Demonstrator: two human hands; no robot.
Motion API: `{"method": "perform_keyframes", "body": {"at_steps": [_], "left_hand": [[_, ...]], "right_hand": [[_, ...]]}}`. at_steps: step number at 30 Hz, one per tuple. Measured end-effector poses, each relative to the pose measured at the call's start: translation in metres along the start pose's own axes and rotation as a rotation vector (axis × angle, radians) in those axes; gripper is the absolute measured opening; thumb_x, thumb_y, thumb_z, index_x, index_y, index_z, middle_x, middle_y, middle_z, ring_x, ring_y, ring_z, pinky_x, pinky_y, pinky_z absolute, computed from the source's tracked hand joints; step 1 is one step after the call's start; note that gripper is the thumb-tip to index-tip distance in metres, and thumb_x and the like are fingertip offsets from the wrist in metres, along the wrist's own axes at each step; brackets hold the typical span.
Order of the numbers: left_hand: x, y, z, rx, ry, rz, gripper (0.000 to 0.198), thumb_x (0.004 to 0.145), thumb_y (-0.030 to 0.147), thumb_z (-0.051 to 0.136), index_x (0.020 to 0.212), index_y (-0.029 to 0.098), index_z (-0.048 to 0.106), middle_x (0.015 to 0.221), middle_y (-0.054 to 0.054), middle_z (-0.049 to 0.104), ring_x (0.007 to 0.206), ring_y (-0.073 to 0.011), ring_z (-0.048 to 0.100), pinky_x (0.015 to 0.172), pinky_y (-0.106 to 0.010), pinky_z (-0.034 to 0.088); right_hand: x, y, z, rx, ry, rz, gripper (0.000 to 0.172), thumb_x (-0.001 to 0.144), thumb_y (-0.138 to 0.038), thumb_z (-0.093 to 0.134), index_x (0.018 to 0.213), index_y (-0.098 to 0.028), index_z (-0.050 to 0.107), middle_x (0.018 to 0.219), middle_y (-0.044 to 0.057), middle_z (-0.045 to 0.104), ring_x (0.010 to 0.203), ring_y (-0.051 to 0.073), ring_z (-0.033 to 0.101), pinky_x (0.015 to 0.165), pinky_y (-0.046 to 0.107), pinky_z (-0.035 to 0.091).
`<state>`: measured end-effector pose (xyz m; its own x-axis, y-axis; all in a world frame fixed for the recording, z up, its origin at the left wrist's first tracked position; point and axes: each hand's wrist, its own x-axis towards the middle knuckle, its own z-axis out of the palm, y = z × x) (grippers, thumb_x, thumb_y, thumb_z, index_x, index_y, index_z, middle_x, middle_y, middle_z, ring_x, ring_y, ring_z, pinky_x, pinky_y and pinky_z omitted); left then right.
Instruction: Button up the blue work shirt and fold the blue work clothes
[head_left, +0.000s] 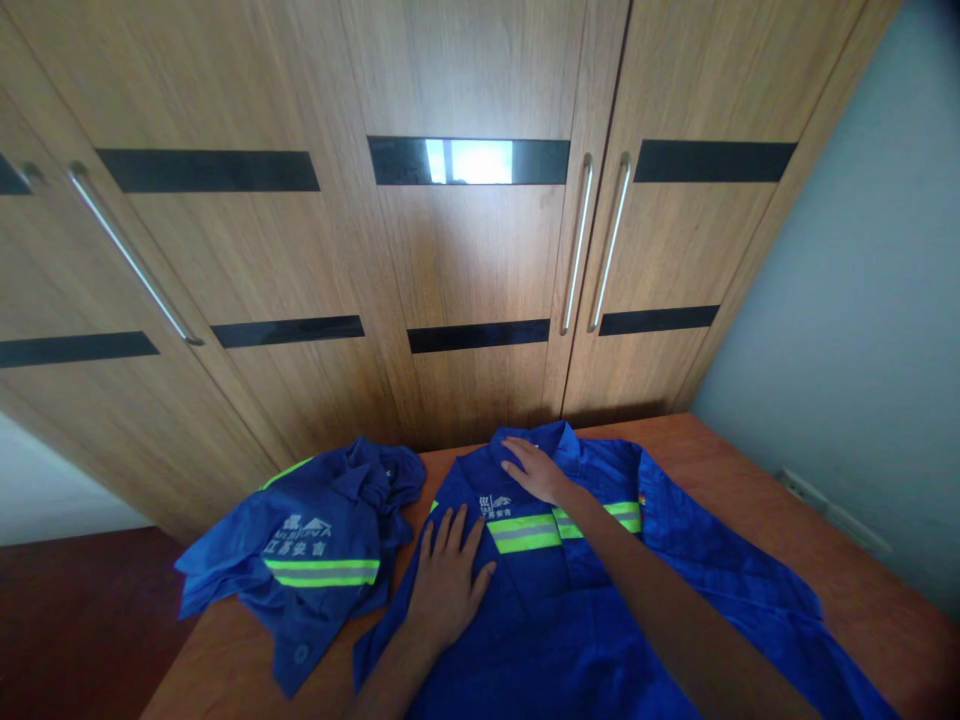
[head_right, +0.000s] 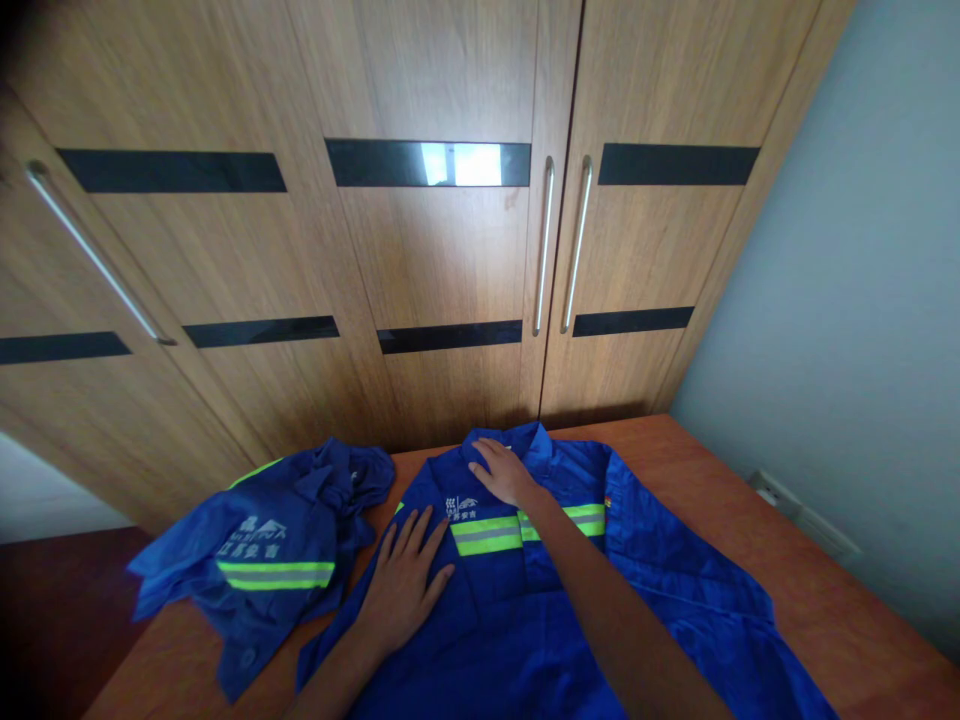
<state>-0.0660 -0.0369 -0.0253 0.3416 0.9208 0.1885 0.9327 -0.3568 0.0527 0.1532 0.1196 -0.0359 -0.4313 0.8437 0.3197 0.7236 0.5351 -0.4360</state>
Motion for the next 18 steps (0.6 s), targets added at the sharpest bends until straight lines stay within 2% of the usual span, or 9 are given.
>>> {"method": "perform_keyframes", "body": {"at_steps": [5, 9, 11, 14, 18], "left_hand": [[-0.002, 0.002, 0.0, -0.023, -0.003, -0.015, 0.055, 0.092, 0.047, 0.042, 0.143, 0.028, 0.039, 0.152, -0.009, 0.035, 0.14, -0.0314, 0.029, 0.111, -0.057, 0.022], [0.012, 0.004, -0.013, -0.054, -0.06, -0.069, 0.052, 0.09, 0.046, 0.046, 0.137, 0.024, 0.048, 0.148, -0.012, 0.042, 0.137, -0.0326, 0.033, 0.111, -0.057, 0.022], [0.035, 0.003, -0.022, -0.104, -0.069, -0.097, 0.048, 0.09, 0.042, 0.046, 0.133, 0.021, 0.052, 0.144, -0.013, 0.047, 0.135, -0.0312, 0.037, 0.111, -0.054, 0.024], [0.088, -0.006, -0.029, -0.208, -0.061, -0.136, 0.044, 0.092, 0.031, 0.044, 0.133, 0.017, 0.05, 0.14, -0.013, 0.05, 0.129, -0.027, 0.045, 0.109, -0.044, 0.031], [0.163, -0.022, -0.015, -0.258, -0.084, -0.172, 0.04, 0.094, 0.028, 0.045, 0.13, 0.011, 0.05, 0.133, -0.018, 0.054, 0.122, -0.0251, 0.051, 0.103, -0.038, 0.039]], "right_hand": [[-0.027, 0.061, -0.046, 0.009, 0.114, 0.139, 0.045, 0.093, -0.025, 0.036, 0.135, -0.014, 0.049, 0.143, 0.013, 0.046, 0.135, 0.022, 0.039, 0.113, 0.043, 0.029], [-0.034, 0.1, -0.063, 0.023, 0.147, 0.295, 0.048, 0.087, -0.017, 0.04, 0.135, -0.014, 0.048, 0.137, 0.014, 0.052, 0.13, 0.023, 0.045, 0.111, 0.044, 0.032], [-0.028, 0.11, -0.063, 0.043, 0.121, 0.345, 0.049, 0.085, -0.017, 0.046, 0.134, -0.014, 0.049, 0.13, 0.014, 0.058, 0.123, 0.023, 0.052, 0.107, 0.042, 0.038], [-0.012, 0.114, -0.06, 0.074, 0.065, 0.376, 0.049, 0.082, -0.015, 0.051, 0.131, -0.014, 0.051, 0.121, 0.013, 0.064, 0.113, 0.023, 0.06, 0.099, 0.037, 0.045], [0.004, 0.113, -0.06, 0.089, 0.006, 0.368, 0.046, 0.077, -0.013, 0.056, 0.123, -0.015, 0.059, 0.113, 0.01, 0.069, 0.103, 0.022, 0.064, 0.091, 0.032, 0.049]]}}
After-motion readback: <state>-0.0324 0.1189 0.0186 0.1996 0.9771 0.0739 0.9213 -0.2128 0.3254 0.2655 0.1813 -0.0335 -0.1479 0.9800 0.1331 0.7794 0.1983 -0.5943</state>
